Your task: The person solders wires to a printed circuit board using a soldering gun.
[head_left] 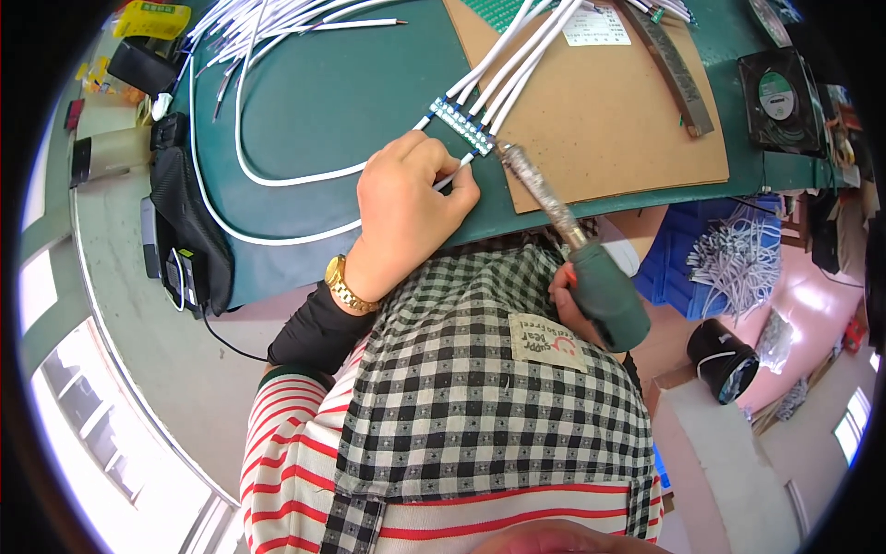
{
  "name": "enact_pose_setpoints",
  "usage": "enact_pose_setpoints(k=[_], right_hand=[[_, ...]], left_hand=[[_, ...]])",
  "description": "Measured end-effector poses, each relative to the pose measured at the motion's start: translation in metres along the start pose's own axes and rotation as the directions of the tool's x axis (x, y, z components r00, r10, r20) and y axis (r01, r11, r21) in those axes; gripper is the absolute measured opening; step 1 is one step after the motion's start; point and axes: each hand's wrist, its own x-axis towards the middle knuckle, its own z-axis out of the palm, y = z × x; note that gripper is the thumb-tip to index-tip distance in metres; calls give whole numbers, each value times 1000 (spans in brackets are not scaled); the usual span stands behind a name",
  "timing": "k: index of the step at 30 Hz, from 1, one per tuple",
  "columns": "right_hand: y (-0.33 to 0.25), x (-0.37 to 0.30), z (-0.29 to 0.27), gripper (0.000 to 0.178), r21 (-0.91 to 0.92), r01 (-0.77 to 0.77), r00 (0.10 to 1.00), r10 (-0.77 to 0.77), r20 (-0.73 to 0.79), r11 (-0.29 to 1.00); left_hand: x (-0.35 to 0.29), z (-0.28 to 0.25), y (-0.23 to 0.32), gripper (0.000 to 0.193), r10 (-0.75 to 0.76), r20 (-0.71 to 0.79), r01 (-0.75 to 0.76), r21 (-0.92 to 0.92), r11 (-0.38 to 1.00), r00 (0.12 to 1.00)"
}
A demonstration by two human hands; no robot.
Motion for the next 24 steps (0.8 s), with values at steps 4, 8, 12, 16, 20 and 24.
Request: enact_pose_setpoints(k=[4,8,12,16,20,24], right_hand=[[14,-14,6,41,-131,22,999,-25,-22,991],[9,-14,8,38,-197,22,998,-31,-47,980],[32,-30,17,35,-248,-56,997,41,-65,967],[32,-30,16,31,-223,-19,999,7,-54,975],[24,-26,13,28,-258,-2,1000,-5,-27,966],[15,-19,13,26,-298,25,999,-37,-35,954]], left_hand=[[2,1,1,19,-29,14,29,8,1000,999],[5,-1,2,18,-13,33,13,1,1000,999],[4,-3,3,18,-15,29,16,-11,1000,999],[3,-3,3,18,-24,44,25,-15,1000,999],[2,0,1,15,-52,38,52,-21,998,998],[5,0,0,16,-29,38,29,-10,1000,999]])
